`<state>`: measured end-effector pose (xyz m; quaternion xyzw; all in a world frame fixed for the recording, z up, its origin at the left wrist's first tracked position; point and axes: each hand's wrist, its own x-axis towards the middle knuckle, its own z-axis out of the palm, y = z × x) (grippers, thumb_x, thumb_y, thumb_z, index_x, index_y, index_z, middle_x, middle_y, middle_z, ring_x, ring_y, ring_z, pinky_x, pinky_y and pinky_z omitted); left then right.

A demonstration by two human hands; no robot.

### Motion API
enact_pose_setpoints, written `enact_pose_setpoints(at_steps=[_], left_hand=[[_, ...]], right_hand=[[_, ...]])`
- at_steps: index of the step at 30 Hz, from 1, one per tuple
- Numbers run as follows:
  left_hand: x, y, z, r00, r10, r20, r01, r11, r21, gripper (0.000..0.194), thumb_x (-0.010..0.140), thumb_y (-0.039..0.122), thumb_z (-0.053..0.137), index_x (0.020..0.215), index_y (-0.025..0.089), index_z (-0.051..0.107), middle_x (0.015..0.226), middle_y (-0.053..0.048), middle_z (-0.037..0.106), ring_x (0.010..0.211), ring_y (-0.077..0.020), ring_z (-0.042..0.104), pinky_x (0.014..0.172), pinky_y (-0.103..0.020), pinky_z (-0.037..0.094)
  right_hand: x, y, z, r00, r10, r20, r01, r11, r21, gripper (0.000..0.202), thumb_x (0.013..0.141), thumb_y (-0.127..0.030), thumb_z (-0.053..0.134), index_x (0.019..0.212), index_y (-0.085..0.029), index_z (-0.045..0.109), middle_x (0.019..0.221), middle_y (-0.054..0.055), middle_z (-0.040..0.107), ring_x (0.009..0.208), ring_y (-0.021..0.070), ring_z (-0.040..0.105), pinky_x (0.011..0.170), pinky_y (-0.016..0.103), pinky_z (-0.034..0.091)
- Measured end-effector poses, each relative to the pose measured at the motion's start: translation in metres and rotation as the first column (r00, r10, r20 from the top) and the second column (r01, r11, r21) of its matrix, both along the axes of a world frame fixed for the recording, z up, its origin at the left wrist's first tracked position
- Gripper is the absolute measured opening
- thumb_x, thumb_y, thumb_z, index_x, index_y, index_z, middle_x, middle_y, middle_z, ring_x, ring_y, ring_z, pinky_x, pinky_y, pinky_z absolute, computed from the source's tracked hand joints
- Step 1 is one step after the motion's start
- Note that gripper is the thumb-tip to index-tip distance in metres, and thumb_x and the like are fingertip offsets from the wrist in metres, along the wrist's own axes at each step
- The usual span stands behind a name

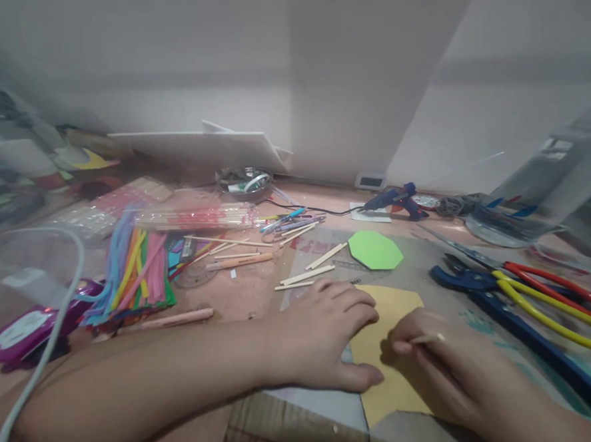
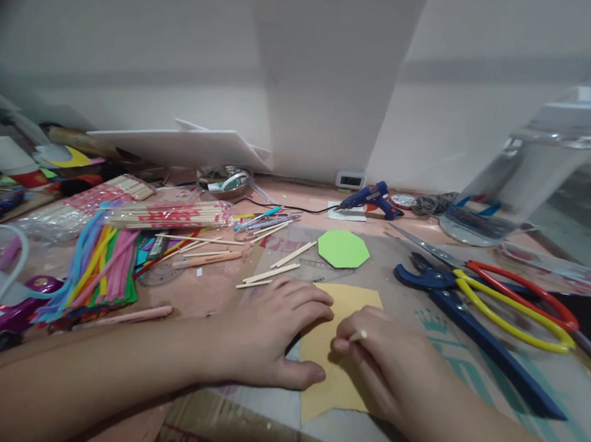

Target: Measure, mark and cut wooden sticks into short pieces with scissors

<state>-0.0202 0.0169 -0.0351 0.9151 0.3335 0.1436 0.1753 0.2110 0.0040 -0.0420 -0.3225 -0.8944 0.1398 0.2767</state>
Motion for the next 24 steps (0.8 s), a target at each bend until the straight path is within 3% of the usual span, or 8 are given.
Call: enact_pose_setpoints(at_steps=[3, 8, 12, 15, 19, 24], left_hand=[[0.0, -0.0001, -0.0002, 1.0, -0.001, 0.008, 0.001, 1.0, 0.007, 0.057, 0.085, 0.054, 0.066, 0.129, 0.02, 0.059, 0.14, -0.007, 0.061, 0.134, -0.0271, 0.051, 0.114, -0.042, 0.035], [0.0001, 0.0002, -0.0001, 1.0, 0.007, -0.007, -0.007, 1.0, 0.005, 0.059, 0.085, 0.056, 0.066, 0.13, 0.019, 0.059, 0.14, -0.008, 0.061, 0.135, -0.0277, 0.05, 0.114, -0.043, 0.035], [-0.0001, 0.0006, 0.0003, 1.0, -0.003, -0.01, 0.004, 1.0, 0.01, 0.058, 0.086, 0.056, 0.064, 0.13, 0.019, 0.058, 0.14, -0.008, 0.061, 0.135, -0.0266, 0.05, 0.114, -0.043, 0.035], [0.0004, 0.0002, 0.0004, 1.0, 0.002, -0.015, -0.002, 1.0, 0.015, 0.058, 0.085, 0.055, 0.065, 0.129, 0.018, 0.059, 0.14, -0.009, 0.06, 0.135, -0.0277, 0.049, 0.114, -0.045, 0.035], [0.0015, -0.0006, 0.0, 1.0, 0.008, -0.013, -0.008, 1.0, 0.0, 0.053, 0.085, 0.051, 0.066, 0.127, 0.019, 0.06, 0.14, -0.009, 0.06, 0.134, -0.0284, 0.049, 0.114, -0.046, 0.035], [0.0009, 0.0009, 0.0017, 1.0, 0.01, -0.011, -0.01, 1.0, -0.014, 0.058, 0.084, 0.054, 0.066, 0.128, 0.017, 0.06, 0.14, -0.01, 0.06, 0.134, -0.0304, 0.05, 0.113, -0.048, 0.038]], right_hand=[[-0.0001, 0.0001, -0.0009, 0.999, 0.038, 0.004, -0.037, 0.996, -0.078, 0.023, 0.098, -0.017, 0.045, 0.086, -0.024, 0.062, 0.077, 0.002, 0.07, 0.066, 0.0151, 0.068, 0.059, 0.026, 0.055], [0.0009, 0.005, -0.0002, 1.0, -0.009, 0.004, 0.009, 0.998, 0.059, 0.02, 0.096, -0.017, 0.048, 0.084, -0.023, 0.062, 0.072, 0.002, 0.07, 0.061, 0.0161, 0.067, 0.054, 0.027, 0.053], [0.0001, 0.0049, -0.0001, 1.0, 0.012, 0.025, -0.012, 1.0, 0.004, 0.022, 0.098, -0.019, 0.046, 0.084, -0.023, 0.063, 0.075, 0.003, 0.07, 0.063, 0.0154, 0.067, 0.056, 0.026, 0.053], [-0.0005, 0.0041, 0.0, 0.999, -0.036, 0.023, 0.035, 0.998, 0.054, 0.02, 0.097, -0.02, 0.048, 0.083, -0.022, 0.061, 0.071, 0.004, 0.069, 0.06, 0.0175, 0.065, 0.054, 0.028, 0.05], [-0.0003, 0.003, 0.0019, 0.998, 0.014, 0.068, -0.01, 0.998, -0.058, 0.022, 0.098, -0.018, 0.044, 0.086, -0.021, 0.061, 0.077, 0.005, 0.07, 0.067, 0.0172, 0.066, 0.061, 0.027, 0.051], [-0.0017, 0.0076, 0.0078, 0.995, -0.09, 0.037, 0.09, 0.996, -0.001, 0.02, 0.097, -0.02, 0.045, 0.084, -0.023, 0.06, 0.072, 0.006, 0.069, 0.064, 0.0213, 0.066, 0.057, 0.032, 0.052]])
